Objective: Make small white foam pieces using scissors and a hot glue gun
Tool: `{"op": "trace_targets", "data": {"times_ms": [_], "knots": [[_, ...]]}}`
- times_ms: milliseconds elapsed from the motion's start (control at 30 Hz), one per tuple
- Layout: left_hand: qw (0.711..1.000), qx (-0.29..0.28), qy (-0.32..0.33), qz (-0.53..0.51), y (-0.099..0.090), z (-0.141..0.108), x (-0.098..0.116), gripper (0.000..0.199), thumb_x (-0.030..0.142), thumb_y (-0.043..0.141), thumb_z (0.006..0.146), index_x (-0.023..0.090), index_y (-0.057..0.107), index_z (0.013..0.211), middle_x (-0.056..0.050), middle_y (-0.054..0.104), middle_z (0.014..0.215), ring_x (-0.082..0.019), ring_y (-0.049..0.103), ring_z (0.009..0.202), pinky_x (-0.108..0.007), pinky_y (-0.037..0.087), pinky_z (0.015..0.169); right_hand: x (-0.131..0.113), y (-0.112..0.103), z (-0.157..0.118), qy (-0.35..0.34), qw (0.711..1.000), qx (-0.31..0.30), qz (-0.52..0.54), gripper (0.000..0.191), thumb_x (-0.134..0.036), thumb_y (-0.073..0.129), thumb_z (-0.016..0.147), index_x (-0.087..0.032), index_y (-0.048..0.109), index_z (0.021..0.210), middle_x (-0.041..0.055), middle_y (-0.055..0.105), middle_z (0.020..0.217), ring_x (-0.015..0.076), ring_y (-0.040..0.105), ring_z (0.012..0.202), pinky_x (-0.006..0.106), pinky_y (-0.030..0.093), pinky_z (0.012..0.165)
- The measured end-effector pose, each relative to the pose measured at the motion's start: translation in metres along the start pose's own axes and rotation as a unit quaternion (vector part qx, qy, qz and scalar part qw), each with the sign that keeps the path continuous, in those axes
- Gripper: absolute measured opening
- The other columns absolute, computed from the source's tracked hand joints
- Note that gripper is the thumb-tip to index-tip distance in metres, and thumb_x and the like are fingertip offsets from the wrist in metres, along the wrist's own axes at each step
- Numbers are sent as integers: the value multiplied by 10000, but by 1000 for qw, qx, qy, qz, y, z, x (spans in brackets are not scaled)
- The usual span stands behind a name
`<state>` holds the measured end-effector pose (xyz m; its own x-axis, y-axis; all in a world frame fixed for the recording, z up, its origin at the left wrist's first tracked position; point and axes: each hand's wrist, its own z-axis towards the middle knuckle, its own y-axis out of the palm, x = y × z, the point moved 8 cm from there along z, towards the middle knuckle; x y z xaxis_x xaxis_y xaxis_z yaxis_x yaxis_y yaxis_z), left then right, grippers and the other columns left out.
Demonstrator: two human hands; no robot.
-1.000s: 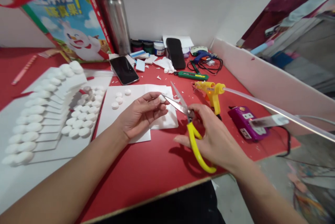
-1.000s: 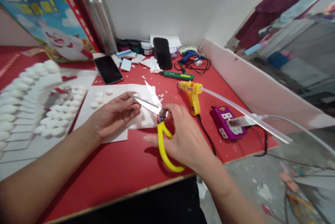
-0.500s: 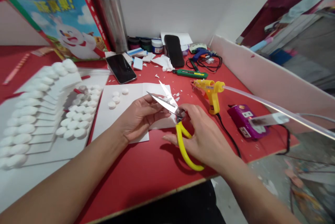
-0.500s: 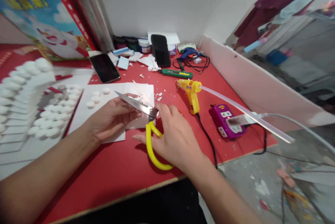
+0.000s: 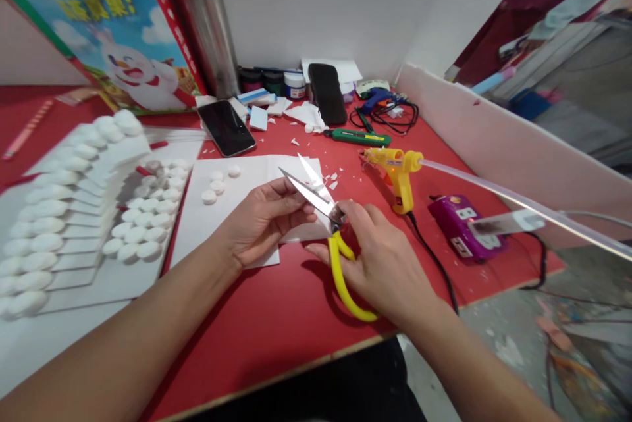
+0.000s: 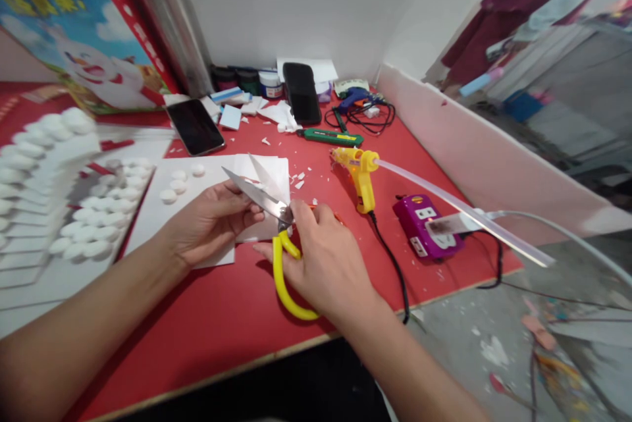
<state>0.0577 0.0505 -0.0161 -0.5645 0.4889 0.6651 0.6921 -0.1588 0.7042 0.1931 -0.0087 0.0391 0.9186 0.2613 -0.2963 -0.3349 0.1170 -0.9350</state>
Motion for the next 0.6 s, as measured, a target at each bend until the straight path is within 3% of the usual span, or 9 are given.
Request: {"op": "trace_targets", "data": {"times_ms": [400, 600], "knots": [[1000, -4, -22, 1, -3, 0, -6, 197, 61, 851, 750, 64, 728, 903, -76, 742, 783, -114, 714, 665, -191, 610, 701, 5, 1, -9, -2, 999, 12, 31, 476, -556, 560, 989, -127, 613, 1189, 171, 714, 977, 320, 727, 854, 370, 512, 682], [1000, -2, -24, -1, 0, -1, -5, 170, 60, 840, 766, 80, 717, 881, -40, 710, 725, -105, 702, 657, -187, 609, 691, 5, -3, -15, 2, 998, 41, 52, 502, -584, 587, 977, -137, 619, 1203, 125, 731, 900, 261, 708, 768, 332, 503, 668]]}}
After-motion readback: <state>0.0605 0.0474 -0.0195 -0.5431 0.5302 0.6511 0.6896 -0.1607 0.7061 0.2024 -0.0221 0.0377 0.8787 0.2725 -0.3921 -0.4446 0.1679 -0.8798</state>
